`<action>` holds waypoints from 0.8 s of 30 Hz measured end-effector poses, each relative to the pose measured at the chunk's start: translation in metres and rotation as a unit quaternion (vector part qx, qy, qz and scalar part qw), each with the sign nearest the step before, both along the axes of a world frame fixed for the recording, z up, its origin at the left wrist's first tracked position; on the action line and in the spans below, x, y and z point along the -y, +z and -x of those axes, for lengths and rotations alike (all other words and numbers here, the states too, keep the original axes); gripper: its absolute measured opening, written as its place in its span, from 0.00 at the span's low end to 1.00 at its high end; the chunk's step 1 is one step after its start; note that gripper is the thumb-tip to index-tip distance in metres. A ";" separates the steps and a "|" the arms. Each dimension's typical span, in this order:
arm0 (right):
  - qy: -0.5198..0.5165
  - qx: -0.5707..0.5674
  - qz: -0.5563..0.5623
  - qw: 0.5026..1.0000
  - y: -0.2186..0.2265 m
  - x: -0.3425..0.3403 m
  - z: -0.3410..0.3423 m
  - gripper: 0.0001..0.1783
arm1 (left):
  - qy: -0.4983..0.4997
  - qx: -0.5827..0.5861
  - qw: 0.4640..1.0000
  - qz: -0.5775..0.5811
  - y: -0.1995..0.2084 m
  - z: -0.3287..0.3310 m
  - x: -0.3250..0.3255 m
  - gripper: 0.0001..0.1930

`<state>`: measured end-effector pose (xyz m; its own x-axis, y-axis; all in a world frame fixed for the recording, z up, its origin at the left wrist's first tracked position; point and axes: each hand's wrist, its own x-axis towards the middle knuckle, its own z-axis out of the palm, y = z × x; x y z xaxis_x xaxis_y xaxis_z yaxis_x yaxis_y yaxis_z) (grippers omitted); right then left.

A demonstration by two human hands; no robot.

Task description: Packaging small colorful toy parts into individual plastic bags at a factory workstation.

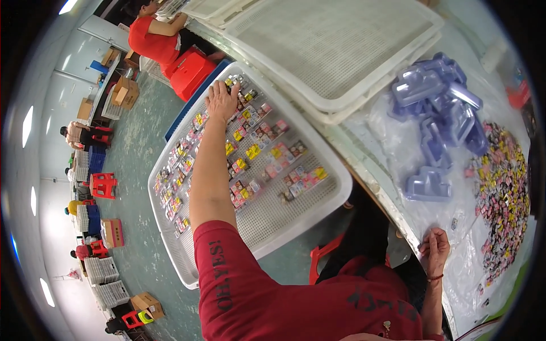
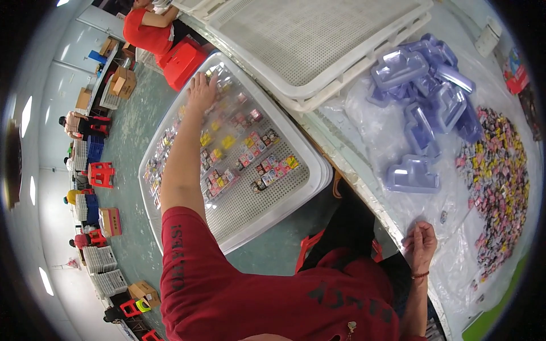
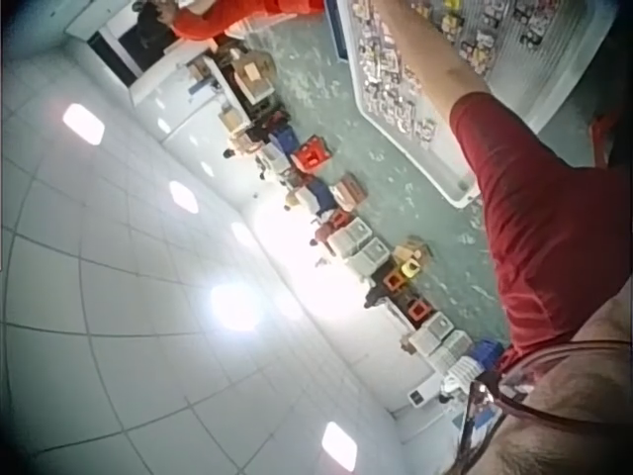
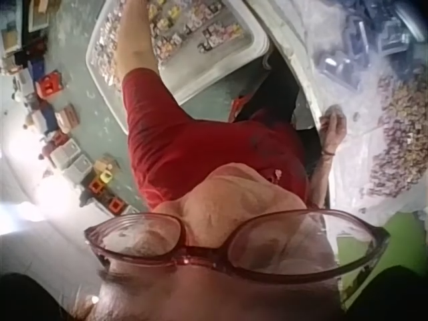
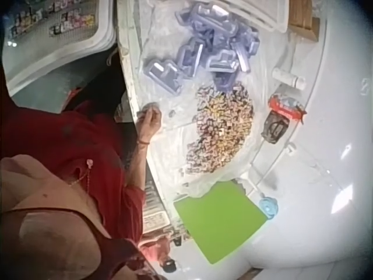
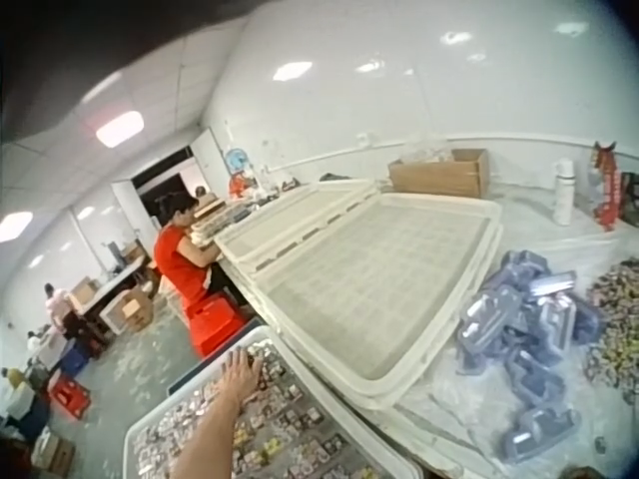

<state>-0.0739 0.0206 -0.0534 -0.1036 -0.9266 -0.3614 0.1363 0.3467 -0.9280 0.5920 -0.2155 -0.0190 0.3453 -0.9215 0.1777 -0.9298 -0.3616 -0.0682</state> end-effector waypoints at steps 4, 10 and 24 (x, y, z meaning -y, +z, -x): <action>-0.005 -0.009 -0.010 1.000 0.002 0.000 0.000 0.06 | 0.060 -0.074 0.995 0.013 0.005 0.022 0.001 0.42; -0.009 -0.024 -0.012 1.000 0.001 -0.005 0.001 0.06 | 0.069 -0.108 0.991 0.021 -0.004 0.026 -0.002 0.43; 0.010 0.009 0.018 1.000 0.021 -0.002 -0.008 0.09 | -0.315 -0.078 0.870 0.371 0.092 0.205 0.014 0.24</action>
